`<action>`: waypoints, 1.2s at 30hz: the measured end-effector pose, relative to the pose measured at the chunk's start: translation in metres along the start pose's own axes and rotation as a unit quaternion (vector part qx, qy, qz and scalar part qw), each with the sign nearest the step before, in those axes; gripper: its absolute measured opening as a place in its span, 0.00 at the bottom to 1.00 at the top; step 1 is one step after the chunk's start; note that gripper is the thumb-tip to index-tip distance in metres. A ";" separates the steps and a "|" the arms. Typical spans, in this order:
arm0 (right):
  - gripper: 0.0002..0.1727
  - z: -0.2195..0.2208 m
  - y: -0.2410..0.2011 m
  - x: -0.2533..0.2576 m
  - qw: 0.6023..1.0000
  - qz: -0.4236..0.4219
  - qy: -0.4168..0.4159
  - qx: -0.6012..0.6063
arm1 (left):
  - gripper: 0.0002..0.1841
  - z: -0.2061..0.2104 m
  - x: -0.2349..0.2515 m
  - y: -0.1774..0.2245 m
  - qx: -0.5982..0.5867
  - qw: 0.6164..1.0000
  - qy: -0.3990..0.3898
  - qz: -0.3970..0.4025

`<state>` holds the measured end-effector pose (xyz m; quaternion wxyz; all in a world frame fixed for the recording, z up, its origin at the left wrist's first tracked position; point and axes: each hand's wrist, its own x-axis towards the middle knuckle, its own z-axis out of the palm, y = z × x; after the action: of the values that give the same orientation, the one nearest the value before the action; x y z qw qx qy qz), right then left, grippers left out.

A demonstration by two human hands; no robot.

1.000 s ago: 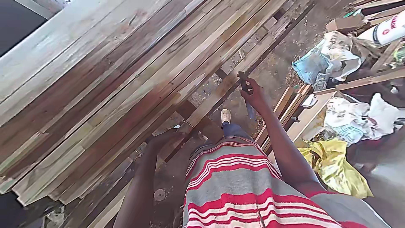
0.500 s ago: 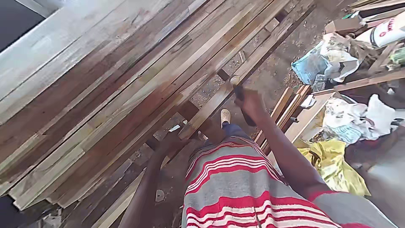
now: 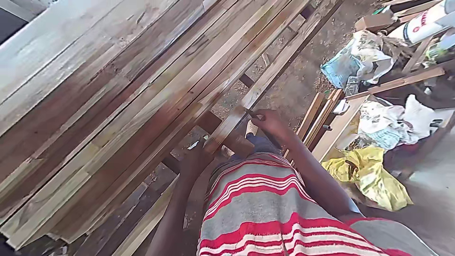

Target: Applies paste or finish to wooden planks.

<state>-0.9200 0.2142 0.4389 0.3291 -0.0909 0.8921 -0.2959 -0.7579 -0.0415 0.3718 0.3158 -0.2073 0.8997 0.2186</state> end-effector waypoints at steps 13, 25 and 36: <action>0.24 -0.034 0.047 0.036 0.961 -0.044 0.045 0.268 | 0.21 -0.023 0.034 -0.053 -0.460 0.828 -0.317 0.050; 0.37 -0.008 0.018 0.037 0.974 0.000 0.101 -0.205 | 0.34 -0.018 0.028 -0.049 -0.198 0.962 -0.181 0.045; 0.27 -0.033 -0.014 0.050 0.985 0.032 0.143 -0.092 | 0.34 -0.002 0.004 -0.027 -0.046 0.997 -0.055 0.012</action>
<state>-0.9798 0.2006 0.4401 0.1976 -0.0488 0.9558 -0.2122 -0.7483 -0.0659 0.3636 0.3520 -0.1986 0.8726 0.2741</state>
